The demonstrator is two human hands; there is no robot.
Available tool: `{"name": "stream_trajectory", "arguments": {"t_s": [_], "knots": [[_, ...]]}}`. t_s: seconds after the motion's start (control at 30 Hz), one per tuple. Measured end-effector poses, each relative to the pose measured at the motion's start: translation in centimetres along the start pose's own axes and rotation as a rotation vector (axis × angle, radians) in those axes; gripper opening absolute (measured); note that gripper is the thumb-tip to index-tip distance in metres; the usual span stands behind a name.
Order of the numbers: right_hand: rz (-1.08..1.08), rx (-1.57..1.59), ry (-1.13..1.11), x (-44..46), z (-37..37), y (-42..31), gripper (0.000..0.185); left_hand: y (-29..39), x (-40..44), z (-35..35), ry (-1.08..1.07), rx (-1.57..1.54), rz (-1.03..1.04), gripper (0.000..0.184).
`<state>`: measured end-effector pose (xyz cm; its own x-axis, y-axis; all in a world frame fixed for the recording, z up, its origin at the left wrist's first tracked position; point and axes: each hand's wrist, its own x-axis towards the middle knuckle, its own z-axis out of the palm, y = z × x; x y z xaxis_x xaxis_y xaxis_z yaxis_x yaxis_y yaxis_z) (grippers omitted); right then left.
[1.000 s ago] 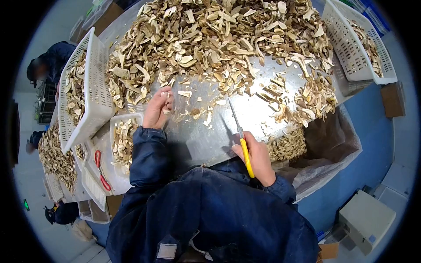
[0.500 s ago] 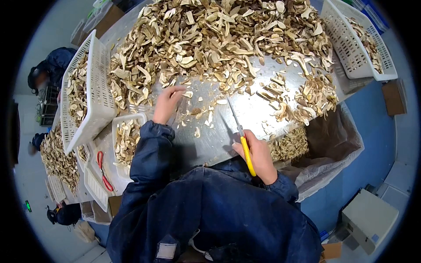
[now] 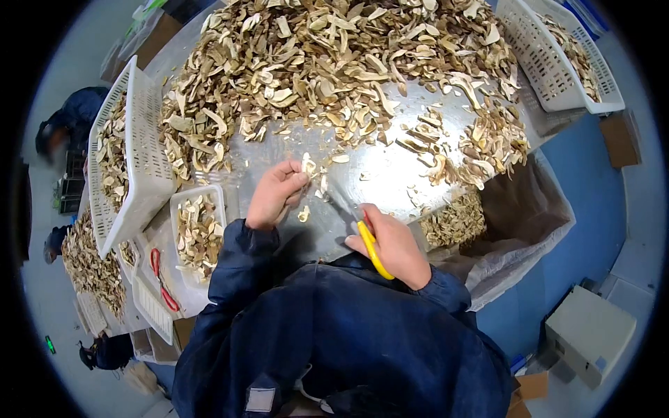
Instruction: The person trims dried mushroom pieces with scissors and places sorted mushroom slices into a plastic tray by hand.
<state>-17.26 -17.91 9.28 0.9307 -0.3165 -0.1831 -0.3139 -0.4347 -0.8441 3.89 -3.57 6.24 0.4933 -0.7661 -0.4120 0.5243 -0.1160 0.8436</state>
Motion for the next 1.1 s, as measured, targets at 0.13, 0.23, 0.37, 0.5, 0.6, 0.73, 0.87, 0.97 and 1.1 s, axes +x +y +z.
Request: {"name": "stream_trajectory", "arguments": {"t_s": [0.13, 0.23, 0.37, 0.5, 0.6, 0.73, 0.87, 0.97, 1.1], "knots": [[-0.026, -0.024, -0.045, -0.2, -0.2, -0.6, 0.053, 0.3, -1.0, 1.7, -0.048, 0.239, -0.004, 0.009], [-0.049, -0.049, -0.052, -0.5, 0.0, -0.6, 0.049, 0.2, -1.6, 1.9, -0.074, 0.344, 0.023, 0.009], [-0.044, -0.041, -0.107, -0.8, 0.5, -0.3, 0.040, 0.1, -2.0, 1.2, -0.128, 0.321, -0.071, 0.010], [-0.018, 0.092, -0.033, -1.3, 0.8, 0.3, 0.035, -0.1, -0.8, -0.1, -0.293, 0.011, -0.182, 0.006], [0.055, 0.123, 0.117, -1.8, 0.0, 1.1, 0.034, -0.2, 1.6, -0.4, -0.313, -0.340, -0.154, 0.006], [0.172, 0.198, 0.240, -2.4, -1.2, 2.4, 0.034, 0.4, 4.9, 1.7, -0.056, 0.441, 0.025, 0.009], [0.176, 0.186, 0.305, -2.8, -1.8, 3.1, 0.032, -1.9, 7.1, 3.5, 0.106, 1.292, 0.653, 0.015], [0.165, 0.210, 0.324, -2.8, -1.8, 3.2, 0.031, -1.3, 6.8, 3.6, 0.004, 1.130, 0.469, 0.008], [0.225, 0.266, 0.302, -2.5, -2.0, 3.3, 0.031, 1.4, 5.6, 2.2, -0.262, 0.076, -0.073, 0.004]]}}
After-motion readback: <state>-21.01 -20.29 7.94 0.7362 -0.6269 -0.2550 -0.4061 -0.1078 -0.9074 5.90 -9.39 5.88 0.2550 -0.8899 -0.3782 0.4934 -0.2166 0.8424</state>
